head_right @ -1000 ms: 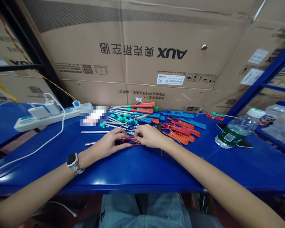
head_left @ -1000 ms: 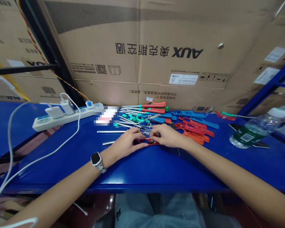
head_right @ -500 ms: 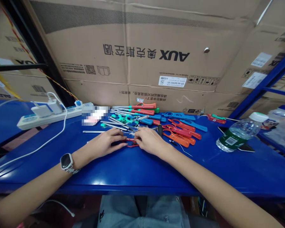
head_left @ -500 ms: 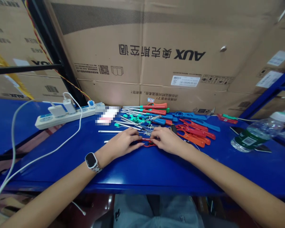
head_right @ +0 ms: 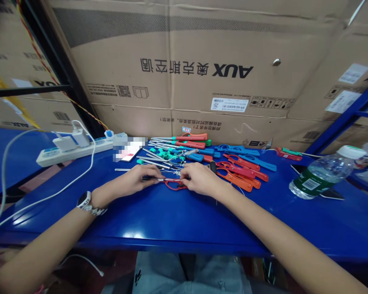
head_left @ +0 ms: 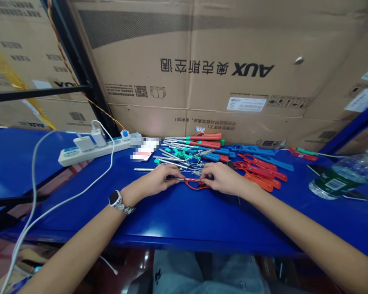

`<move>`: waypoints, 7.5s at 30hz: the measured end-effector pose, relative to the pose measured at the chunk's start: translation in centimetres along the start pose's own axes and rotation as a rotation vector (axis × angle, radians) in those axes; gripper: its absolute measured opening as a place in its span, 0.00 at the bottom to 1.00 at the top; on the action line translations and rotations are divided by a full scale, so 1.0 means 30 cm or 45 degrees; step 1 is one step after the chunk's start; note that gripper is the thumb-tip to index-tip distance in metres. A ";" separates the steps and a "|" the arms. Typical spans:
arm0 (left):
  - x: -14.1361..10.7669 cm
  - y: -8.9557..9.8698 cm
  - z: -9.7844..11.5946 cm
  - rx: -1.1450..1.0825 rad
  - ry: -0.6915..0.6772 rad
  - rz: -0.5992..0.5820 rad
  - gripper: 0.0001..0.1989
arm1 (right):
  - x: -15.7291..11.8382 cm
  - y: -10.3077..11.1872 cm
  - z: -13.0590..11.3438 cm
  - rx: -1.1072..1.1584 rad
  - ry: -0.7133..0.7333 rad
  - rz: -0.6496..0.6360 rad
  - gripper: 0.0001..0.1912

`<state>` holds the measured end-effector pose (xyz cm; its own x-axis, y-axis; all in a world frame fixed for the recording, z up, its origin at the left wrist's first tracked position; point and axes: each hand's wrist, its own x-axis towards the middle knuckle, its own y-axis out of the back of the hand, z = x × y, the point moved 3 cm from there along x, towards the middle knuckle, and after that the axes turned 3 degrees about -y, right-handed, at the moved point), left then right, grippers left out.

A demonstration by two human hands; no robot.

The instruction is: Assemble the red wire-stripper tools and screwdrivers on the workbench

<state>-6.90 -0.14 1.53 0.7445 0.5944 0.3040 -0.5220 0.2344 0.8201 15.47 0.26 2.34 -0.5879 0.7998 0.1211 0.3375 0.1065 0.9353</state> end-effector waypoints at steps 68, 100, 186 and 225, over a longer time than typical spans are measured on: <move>0.303 -0.122 0.178 0.300 -0.258 0.092 0.07 | -0.293 0.111 0.202 0.148 -0.235 0.550 0.10; 0.592 -0.109 0.256 0.253 -0.403 0.094 0.06 | -0.331 0.191 0.280 0.319 -0.274 0.628 0.09; 0.091 0.066 -0.132 0.288 0.345 0.498 0.06 | 0.444 0.022 -0.034 -0.439 -0.064 -0.162 0.07; 0.141 -0.039 0.129 0.026 -0.299 0.655 0.06 | 0.027 -0.047 0.024 1.676 -0.358 0.168 0.14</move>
<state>-1.52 -0.87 3.75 0.4704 0.4403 0.7647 -0.8356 -0.0565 0.5465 15.03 1.18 0.88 -0.3814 0.9237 -0.0352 0.9204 0.3760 -0.1069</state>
